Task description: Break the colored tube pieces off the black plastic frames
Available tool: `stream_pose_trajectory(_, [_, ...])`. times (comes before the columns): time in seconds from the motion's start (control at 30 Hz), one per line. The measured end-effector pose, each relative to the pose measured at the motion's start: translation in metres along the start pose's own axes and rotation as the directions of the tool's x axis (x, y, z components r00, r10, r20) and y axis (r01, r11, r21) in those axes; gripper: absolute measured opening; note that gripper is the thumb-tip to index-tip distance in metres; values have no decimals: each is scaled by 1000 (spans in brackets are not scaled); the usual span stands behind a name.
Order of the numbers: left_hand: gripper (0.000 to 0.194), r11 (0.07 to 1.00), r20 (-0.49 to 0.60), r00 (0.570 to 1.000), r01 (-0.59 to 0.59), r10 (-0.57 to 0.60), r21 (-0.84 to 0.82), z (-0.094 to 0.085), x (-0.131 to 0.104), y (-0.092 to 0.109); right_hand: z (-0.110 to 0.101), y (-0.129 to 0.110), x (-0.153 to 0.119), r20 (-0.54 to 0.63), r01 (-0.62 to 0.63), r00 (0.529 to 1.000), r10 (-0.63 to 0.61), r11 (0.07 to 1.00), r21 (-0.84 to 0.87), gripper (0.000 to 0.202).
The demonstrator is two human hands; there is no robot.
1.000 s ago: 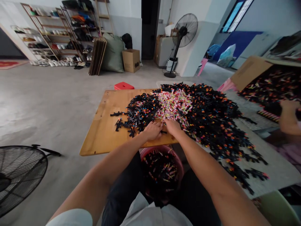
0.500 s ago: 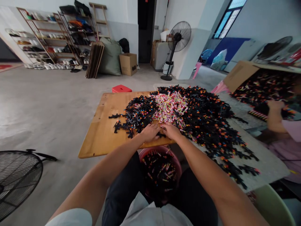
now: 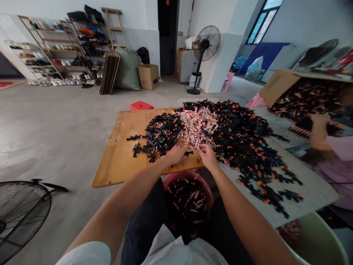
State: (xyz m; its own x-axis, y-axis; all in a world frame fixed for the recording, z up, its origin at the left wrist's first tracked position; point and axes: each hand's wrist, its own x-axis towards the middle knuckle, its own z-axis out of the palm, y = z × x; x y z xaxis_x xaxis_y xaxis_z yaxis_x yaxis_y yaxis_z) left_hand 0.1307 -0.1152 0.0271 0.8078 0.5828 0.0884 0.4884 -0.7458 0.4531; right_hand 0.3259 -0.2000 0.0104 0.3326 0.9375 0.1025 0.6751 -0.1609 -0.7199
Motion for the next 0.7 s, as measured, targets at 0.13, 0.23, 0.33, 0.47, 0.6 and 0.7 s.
stream_pose_trajectory(0.13, [44, 861, -22, 1000, -28, 19, -508, 8, -9, 11, -9, -6, -44, 76, -82, 996, 53, 886, 456, 49])
stream_pose_trajectory(0.23, [36, 612, 72, 996, 30, 43, -790, 10, -24, 28, -15, -16, -74, 127, -147, 988, 87, 767, 624, 44])
stream_pose_trajectory(0.33, [41, 419, 176, 981, 129, 75, -899, 5, -43, 45, -22, -25, -92, 156, -182, 983, 101, 688, 703, 38])
stream_pose_trajectory(0.47, [46, 356, 186, 982, 162, 35, -920, -8, -59, 64, -30, -25, -101, 153, -204, 979, 136, 605, 770, 35])
stream_pose_trajectory(0.6, [52, 504, 124, 992, 109, -4, -857, -15, -66, 78, -36, -25, -106, 142, -185, 983, 118, 613, 768, 33])
stream_pose_trajectory(0.7, [45, 620, 27, 1000, 31, -15, -784, -18, -69, 85, -42, -31, -111, 108, -150, 989, 103, 679, 719, 35])
